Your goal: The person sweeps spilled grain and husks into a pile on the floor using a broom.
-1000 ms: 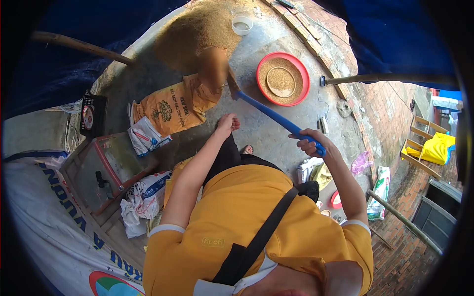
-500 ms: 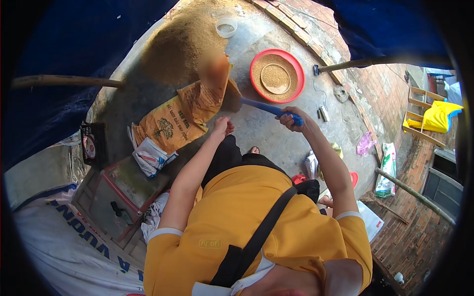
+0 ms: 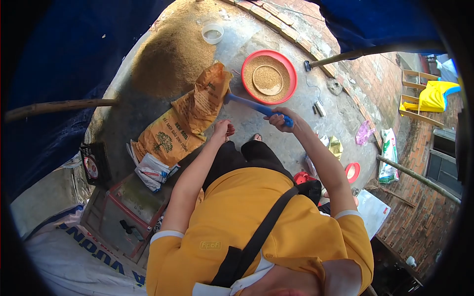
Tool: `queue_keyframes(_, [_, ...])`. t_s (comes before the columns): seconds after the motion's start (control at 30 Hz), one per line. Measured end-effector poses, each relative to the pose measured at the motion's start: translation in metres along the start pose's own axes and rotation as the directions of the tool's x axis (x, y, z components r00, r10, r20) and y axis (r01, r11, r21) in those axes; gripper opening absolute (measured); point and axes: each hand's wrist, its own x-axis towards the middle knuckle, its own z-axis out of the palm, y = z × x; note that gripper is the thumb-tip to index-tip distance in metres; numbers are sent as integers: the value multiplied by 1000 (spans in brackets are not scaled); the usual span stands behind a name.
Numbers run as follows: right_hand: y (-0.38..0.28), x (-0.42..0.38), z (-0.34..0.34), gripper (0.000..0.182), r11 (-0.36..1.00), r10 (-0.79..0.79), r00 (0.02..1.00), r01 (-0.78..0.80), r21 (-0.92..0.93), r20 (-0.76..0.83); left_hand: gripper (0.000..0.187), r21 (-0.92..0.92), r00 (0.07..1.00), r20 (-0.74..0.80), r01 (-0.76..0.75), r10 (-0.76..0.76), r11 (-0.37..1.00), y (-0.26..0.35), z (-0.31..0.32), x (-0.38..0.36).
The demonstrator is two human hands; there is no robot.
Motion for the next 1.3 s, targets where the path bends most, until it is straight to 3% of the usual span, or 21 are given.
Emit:
queue_keyframes(0.13, [-34, 10, 26, 27, 994, -26, 999, 28, 101, -20, 10, 19, 999, -27, 20, -20, 1000, 3, 8, 7])
queue_keyframes(0.2, [-55, 7, 40, 22, 994, -64, 995, 56, 97, 79, 10, 16, 999, -33, 15, -15, 1000, 6, 13, 13])
queue_keyframes(0.23, [-69, 3, 48, 13, 998, -42, 999, 41, 43, 18, 10, 4, 999, -33, 5, -5, 1000, 7, 14, 16])
queue_keyframes(0.33, [-92, -10, 58, 11, 1000, -11, 997, 9, 26, 78, 10, -34, 998, -55, -14, 12, 999, 14, 29, 23])
queue_keyframes(0.53, [-123, -38, 61, 13, 992, -113, 991, 116, -41, 68, 11, -88, 999, -47, -25, 21, 996, 31, 72, 46])
queue_keyframes(0.67, [-139, -37, 65, 14, 956, -97, 987, 127, -263, 124, 12, -79, 999, -31, -33, 30, 996, 35, 109, 64])
queue_keyframes(0.73, [-151, -36, 68, 25, 988, -68, 977, 94, -121, 204, 12, -84, 999, -28, -36, 34, 996, 36, 127, 66])
queue_keyframes(0.83, [-179, -31, 77, 24, 1000, 7, 972, -10, 11, 234, 12, -101, 999, -24, -48, 46, 994, 40, 145, 67])
queue_keyframes(1.0, [-235, -15, 80, 21, 1000, -13, 960, 5, 31, 278, 13, -84, 995, -81, -69, 62, 994, 43, 160, 69])
queue_keyframes(1.13, [-252, -19, 82, 11, 986, -135, 950, 157, -58, 282, 14, -89, 990, -98, -110, 101, 990, 41, 165, 67])
queue_keyframes(1.23, [-251, -36, 63, 13, 852, -328, 931, 364, -377, 157, 14, -83, 992, -91, -96, 89, 992, 33, 167, 69])
queue_keyframes(1.27, [-250, -47, 52, 13, 852, -335, 929, 369, -371, 156, 14, -77, 994, -85, -82, 76, 994, 30, 168, 71])
queue_keyframes(1.3, [-239, -69, 51, 13, 695, -492, 868, 438, -571, 67, 14, -69, 995, -77, -76, 71, 995, 28, 170, 72])
